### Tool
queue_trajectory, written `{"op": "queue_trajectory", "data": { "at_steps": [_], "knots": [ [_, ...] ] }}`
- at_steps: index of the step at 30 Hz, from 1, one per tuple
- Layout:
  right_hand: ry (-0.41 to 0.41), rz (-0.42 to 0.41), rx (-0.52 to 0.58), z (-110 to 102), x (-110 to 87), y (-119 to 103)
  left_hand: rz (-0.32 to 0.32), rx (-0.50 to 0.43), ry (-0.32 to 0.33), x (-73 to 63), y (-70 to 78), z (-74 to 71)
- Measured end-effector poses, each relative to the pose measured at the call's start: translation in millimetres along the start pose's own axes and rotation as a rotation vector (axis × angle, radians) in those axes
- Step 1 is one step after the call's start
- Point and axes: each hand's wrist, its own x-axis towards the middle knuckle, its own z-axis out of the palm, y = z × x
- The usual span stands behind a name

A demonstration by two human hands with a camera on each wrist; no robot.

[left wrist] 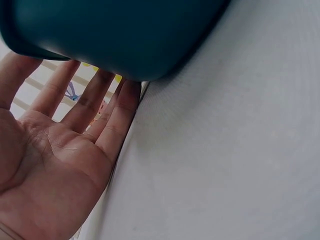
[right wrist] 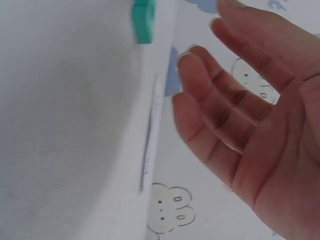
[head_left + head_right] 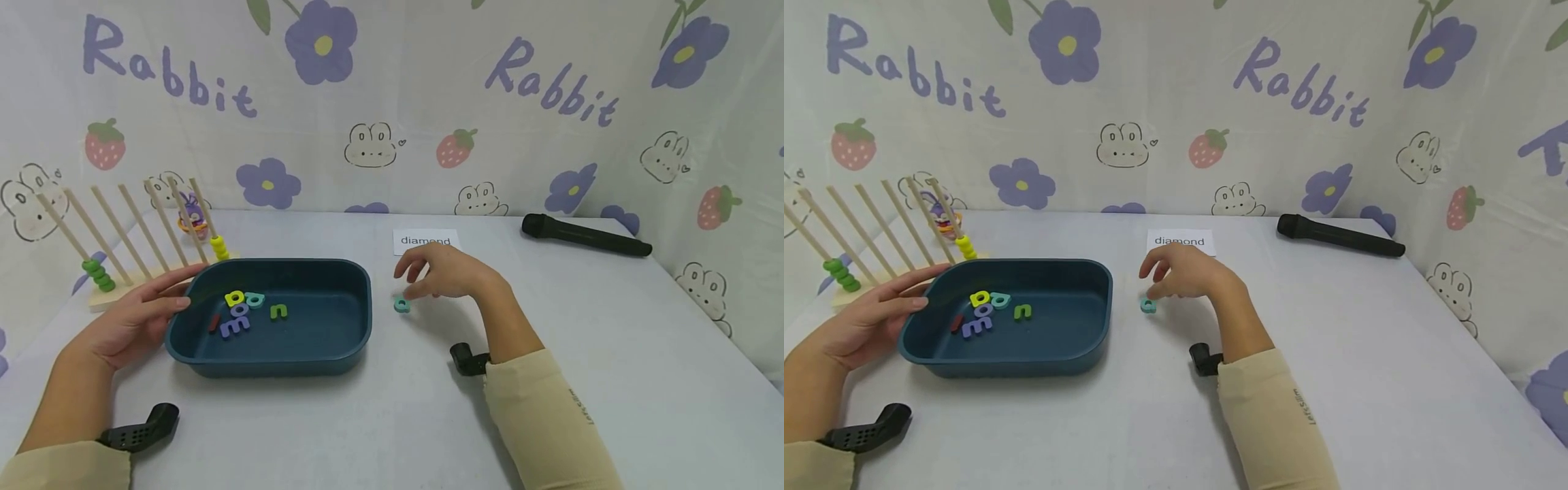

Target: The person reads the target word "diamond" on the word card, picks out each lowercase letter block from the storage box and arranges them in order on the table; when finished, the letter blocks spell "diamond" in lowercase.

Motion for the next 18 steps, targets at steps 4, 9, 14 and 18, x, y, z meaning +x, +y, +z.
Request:
{"op": "queue_trajectory", "data": {
  "at_steps": [4,9,14,18],
  "knots": [
    [0.023,-0.054,0.045,-4,0.6,-10,0.011,-0.01,-0.005,-1.9,-0.4,-1.2],
    [0.045,-0.092,0.056,-9,2.7,-26,0.012,0.002,0.0,-1.9,-0.8,-1.0],
    [0.05,-0.18,0.048,-14,8.6,-45,0.012,-0.004,0.0,-2.7,-0.2,-1.8],
    [0.028,-0.261,0.08,-16,14.2,-62,0.014,0.0,-0.01,-2.3,1.1,-2.0]
  ]
}}
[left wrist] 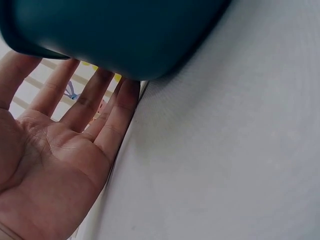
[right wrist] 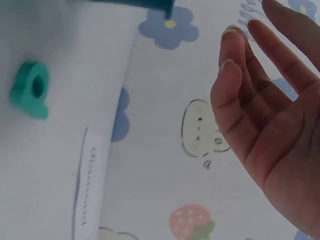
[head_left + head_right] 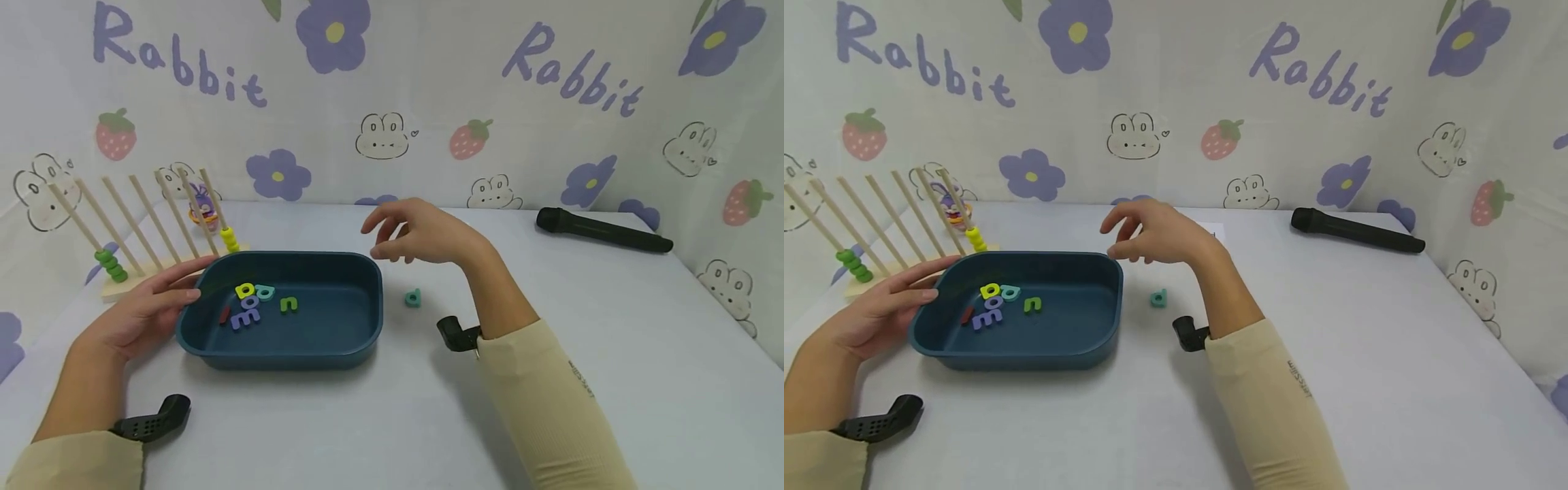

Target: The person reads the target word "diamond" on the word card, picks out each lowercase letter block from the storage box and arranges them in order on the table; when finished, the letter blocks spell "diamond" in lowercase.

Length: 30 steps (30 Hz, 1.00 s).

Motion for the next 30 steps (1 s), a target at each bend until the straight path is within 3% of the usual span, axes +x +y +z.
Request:
{"op": "queue_trajectory", "data": {
  "at_steps": [8,16,24,30],
  "knots": [
    [-0.03,-0.08,0.03,-1,17.7,-30,0.003,0.013,0.005,1.9,-0.8,0.9],
    [-0.076,-0.155,0.032,4,50.4,-60,0.006,0.011,0.01,-0.2,1.2,0.4],
    [-0.13,-0.178,0.053,25,71.4,-81,-0.02,0.044,0.036,0.6,2.9,4.5],
    [-0.175,-0.202,0.009,44,86.4,-98,-0.033,0.063,0.043,-0.3,2.2,3.2]
  ]
}}
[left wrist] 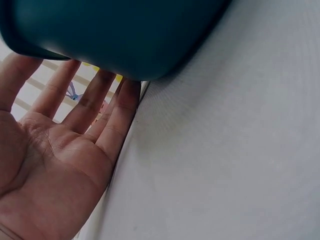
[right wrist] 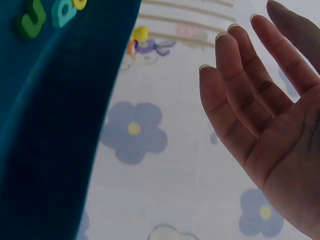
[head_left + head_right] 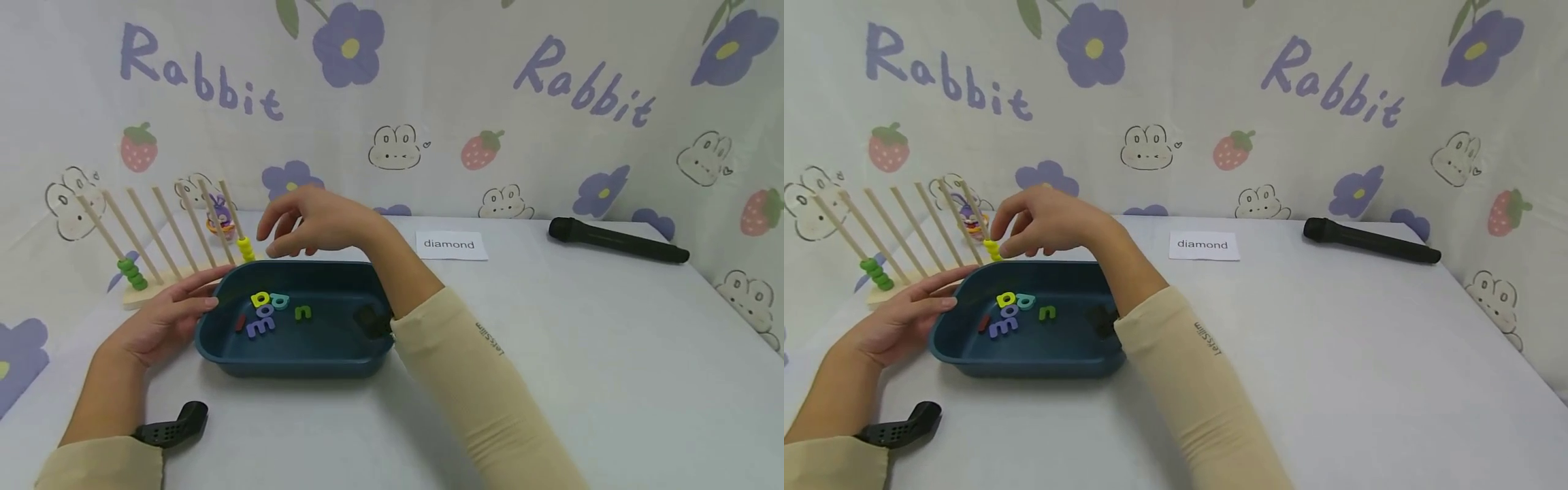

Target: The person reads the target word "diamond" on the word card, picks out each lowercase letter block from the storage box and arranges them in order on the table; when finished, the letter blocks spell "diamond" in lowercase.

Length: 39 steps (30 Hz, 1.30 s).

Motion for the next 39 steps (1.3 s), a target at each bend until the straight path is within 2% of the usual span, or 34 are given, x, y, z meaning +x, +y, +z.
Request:
{"op": "queue_trajectory", "data": {
  "at_steps": [10,19,27,30,35,39],
  "knots": [
    [-0.095,0.04,-0.058,25,31.5,-4,-0.001,0.001,-0.011,-0.3,-0.3,-0.5],
    [-0.24,0.058,-0.275,63,49.6,10,0.004,0.001,-0.012,-3.8,-2.4,3.5],
    [-0.318,0.032,-0.315,89,64.4,13,0.021,-0.006,0.002,-5.7,-1.6,1.8],
    [-0.346,0.049,-0.308,95,68.0,13,0.015,-0.008,0.011,-6.5,-1.6,1.0],
    [-0.364,0.098,-0.329,100,67.2,12,-0.002,-0.002,0.011,-7.5,-1.5,3.3],
    [-0.368,0.107,-0.334,99,64.3,12,0.002,-0.005,0.008,-7.6,0.5,6.5]
  ]
}}
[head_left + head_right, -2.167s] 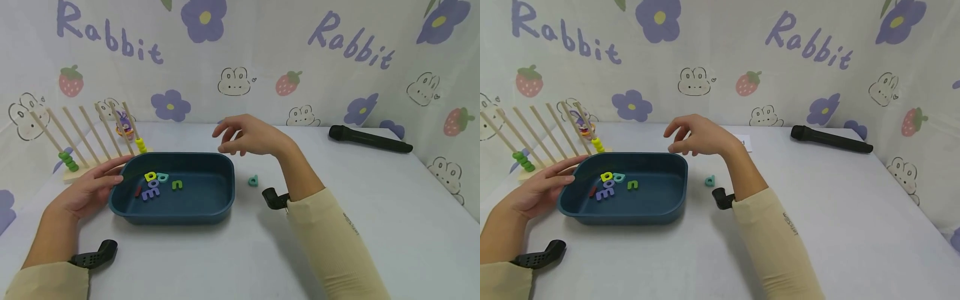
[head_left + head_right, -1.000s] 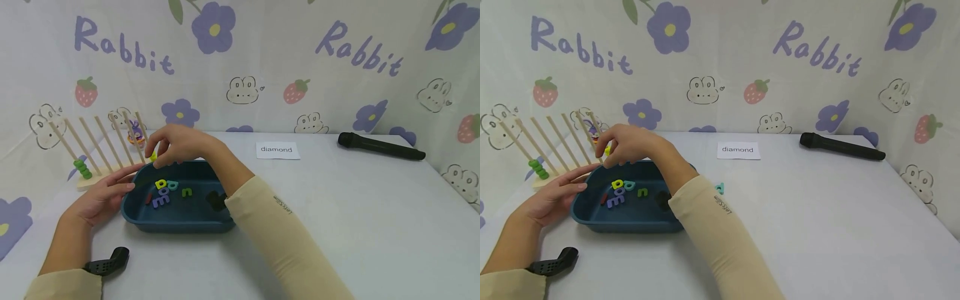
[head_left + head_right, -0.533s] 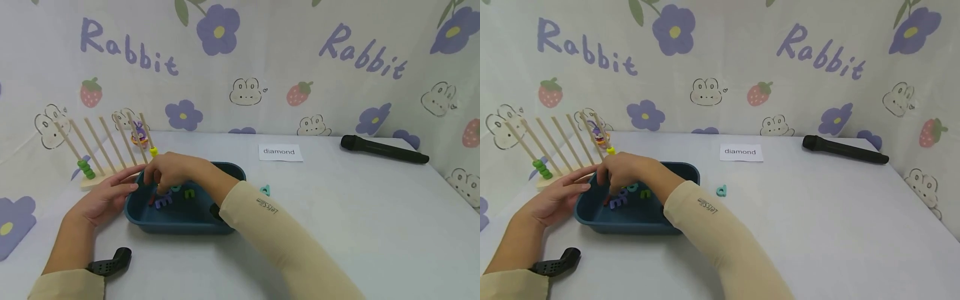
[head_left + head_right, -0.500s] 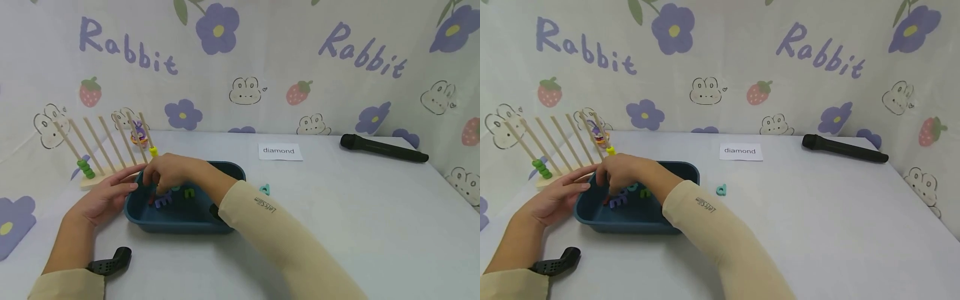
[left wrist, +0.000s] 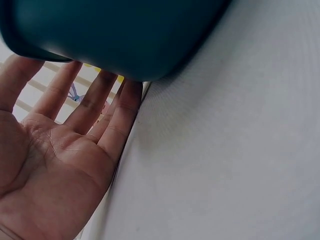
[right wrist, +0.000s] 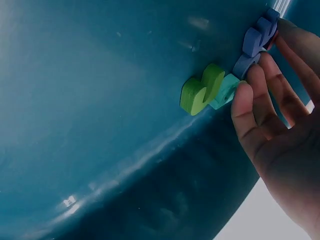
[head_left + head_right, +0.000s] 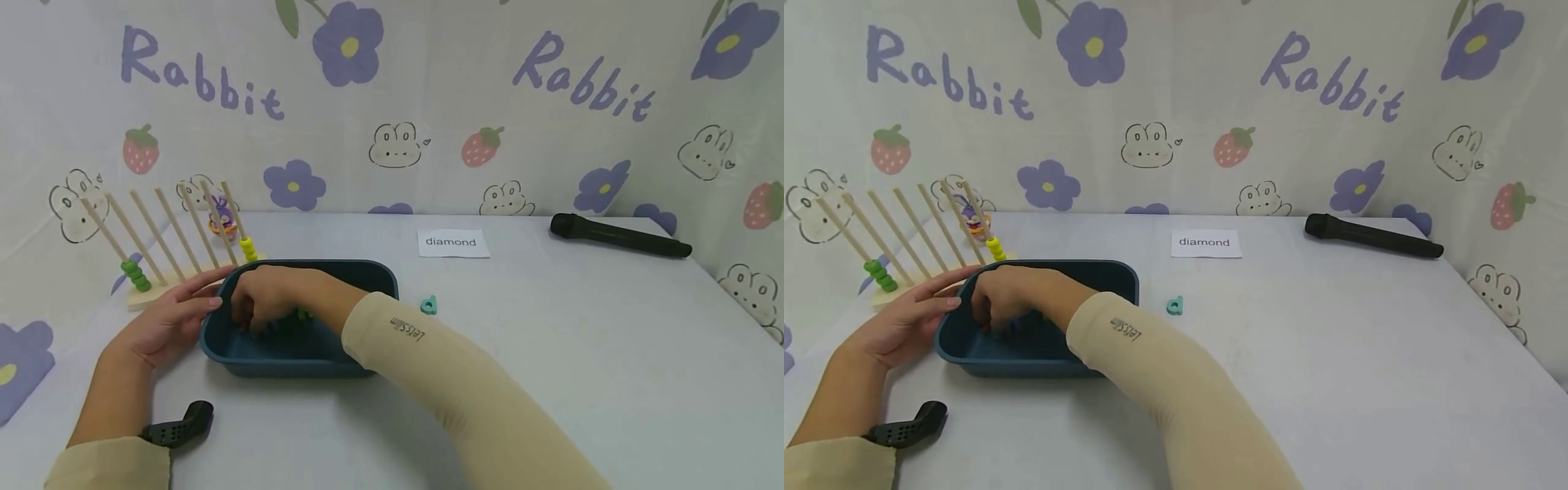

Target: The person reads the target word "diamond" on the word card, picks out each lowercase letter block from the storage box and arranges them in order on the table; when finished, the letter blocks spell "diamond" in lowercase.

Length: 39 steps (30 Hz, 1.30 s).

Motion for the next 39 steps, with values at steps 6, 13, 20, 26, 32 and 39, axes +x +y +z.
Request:
{"op": "queue_trajectory", "data": {
  "at_steps": [6,13,20,26,32,39],
  "knots": [
    [0.017,0.003,0.006,-1,1.4,0,-0.001,0.018,0.003,0.6,0.6,-1.9],
    [0.021,0.021,-0.05,-1,4.7,-2,-0.004,0.026,-0.001,2.3,1.2,-3.3],
    [-0.017,0.035,-0.088,1,4.3,-4,-0.002,0.012,-0.007,0.9,0.6,-2.6],
    [-0.005,0.033,-0.083,-1,1.2,-3,-0.007,0.008,-0.005,0.8,-0.7,-2.8],
    [0.013,0.027,-0.073,-3,-1.1,0,-0.004,0.016,-0.009,-0.6,0.0,-1.2],
    [0.064,0.024,0.039,-13,-5.5,8,0.003,0.006,-0.012,0.0,0.7,-0.1]
  ]
}}
